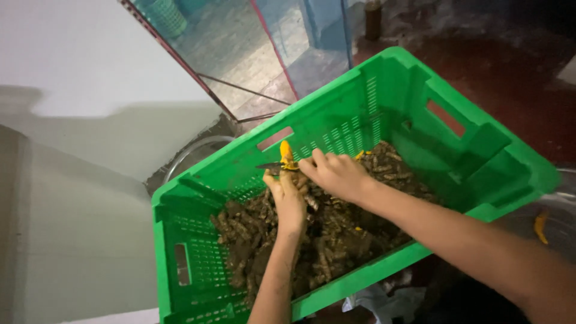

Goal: Peeling the skin off turmeric roots using a knife inside a plastic crate

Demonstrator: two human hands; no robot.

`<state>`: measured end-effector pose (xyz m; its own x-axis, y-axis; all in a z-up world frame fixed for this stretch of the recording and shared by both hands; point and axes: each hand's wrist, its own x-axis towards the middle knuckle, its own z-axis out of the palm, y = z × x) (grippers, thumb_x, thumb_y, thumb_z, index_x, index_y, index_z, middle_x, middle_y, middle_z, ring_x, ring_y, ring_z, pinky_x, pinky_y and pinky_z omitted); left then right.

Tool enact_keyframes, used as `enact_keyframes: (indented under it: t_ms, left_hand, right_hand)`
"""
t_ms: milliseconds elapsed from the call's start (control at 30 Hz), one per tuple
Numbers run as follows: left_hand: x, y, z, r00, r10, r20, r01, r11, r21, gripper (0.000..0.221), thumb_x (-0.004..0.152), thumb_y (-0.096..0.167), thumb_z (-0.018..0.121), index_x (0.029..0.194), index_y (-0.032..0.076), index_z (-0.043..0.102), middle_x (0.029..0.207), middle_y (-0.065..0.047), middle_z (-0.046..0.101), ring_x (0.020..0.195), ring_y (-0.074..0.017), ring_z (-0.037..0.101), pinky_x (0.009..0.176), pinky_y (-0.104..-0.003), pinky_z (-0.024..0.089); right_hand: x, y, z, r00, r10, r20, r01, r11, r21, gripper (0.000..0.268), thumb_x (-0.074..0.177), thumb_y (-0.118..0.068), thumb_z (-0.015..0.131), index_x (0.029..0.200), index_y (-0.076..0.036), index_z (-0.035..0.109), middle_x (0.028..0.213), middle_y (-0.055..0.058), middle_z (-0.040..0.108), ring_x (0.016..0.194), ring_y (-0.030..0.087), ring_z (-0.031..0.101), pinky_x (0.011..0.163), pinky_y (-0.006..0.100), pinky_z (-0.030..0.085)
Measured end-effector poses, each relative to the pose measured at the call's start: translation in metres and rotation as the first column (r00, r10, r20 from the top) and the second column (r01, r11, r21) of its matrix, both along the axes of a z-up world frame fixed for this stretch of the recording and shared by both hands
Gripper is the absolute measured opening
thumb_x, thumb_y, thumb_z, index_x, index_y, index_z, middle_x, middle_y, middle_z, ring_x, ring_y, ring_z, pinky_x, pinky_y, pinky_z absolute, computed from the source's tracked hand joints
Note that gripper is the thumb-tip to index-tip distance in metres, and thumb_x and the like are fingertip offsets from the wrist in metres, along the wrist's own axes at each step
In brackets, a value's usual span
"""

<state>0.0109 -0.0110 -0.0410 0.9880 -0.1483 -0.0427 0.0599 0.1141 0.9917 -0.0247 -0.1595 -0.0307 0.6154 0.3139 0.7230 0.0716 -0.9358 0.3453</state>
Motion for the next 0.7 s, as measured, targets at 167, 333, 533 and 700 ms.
enact_keyframes:
  t_ms: [167, 333, 533, 700]
  left_hand:
    - [-0.019, -0.007, 0.031, 0.988, -0.053, 0.144, 0.042, 0.996, 0.078, 0.032, 0.109, 0.024, 0.033, 0.139, 0.013, 0.028, 0.094, -0.006, 0.045, 0.079, -0.0141, 0.046, 0.066, -0.024, 0.044]
    - [-0.034, -0.005, 0.056, 0.954, -0.133, 0.267, 0.096, 0.984, 0.149, 0.029, 0.109, 0.018, 0.032, 0.138, 0.012, 0.027, 0.09, -0.004, 0.045, 0.075, -0.0147, 0.047, 0.067, -0.028, 0.044]
    - [-0.029, 0.004, 0.037, 0.912, -0.188, 0.366, 0.028, 0.916, 0.4, 0.033, 0.108, 0.017, 0.033, 0.139, 0.006, 0.034, 0.105, -0.027, 0.063, 0.092, -0.0353, 0.061, 0.087, -0.052, 0.051]
    - [-0.027, -0.002, 0.033, 0.9, -0.169, 0.402, 0.012, 0.931, 0.364, 0.033, 0.107, 0.011, 0.034, 0.138, 0.0, 0.035, 0.117, -0.035, 0.059, 0.1, -0.0494, 0.063, 0.091, -0.055, 0.049]
  right_hand:
    - [0.027, -0.047, -0.03, 0.97, -0.173, -0.169, 0.211, 0.947, 0.242, 0.02, 0.094, -0.008, 0.056, 0.11, -0.018, 0.049, 0.084, 0.002, 0.049, 0.046, 0.025, 0.065, 0.042, 0.04, 0.053]
    - [-0.005, -0.025, 0.008, 0.979, 0.025, -0.2, 0.03, 0.963, 0.269, 0.012, 0.098, -0.01, 0.052, 0.105, -0.019, 0.053, 0.088, 0.002, 0.057, 0.051, 0.018, 0.069, 0.044, 0.032, 0.054]
    - [-0.007, -0.005, 0.006, 0.973, 0.14, -0.185, -0.107, 0.979, 0.175, 0.01, 0.098, -0.012, 0.052, 0.107, -0.015, 0.054, 0.088, 0.001, 0.051, 0.059, 0.022, 0.071, 0.049, 0.036, 0.057]
    - [0.004, -0.025, -0.005, 0.932, 0.18, -0.314, -0.084, 0.951, 0.296, 0.018, 0.099, -0.01, 0.05, 0.115, -0.016, 0.054, 0.088, 0.004, 0.054, 0.062, 0.031, 0.074, 0.052, 0.046, 0.059]
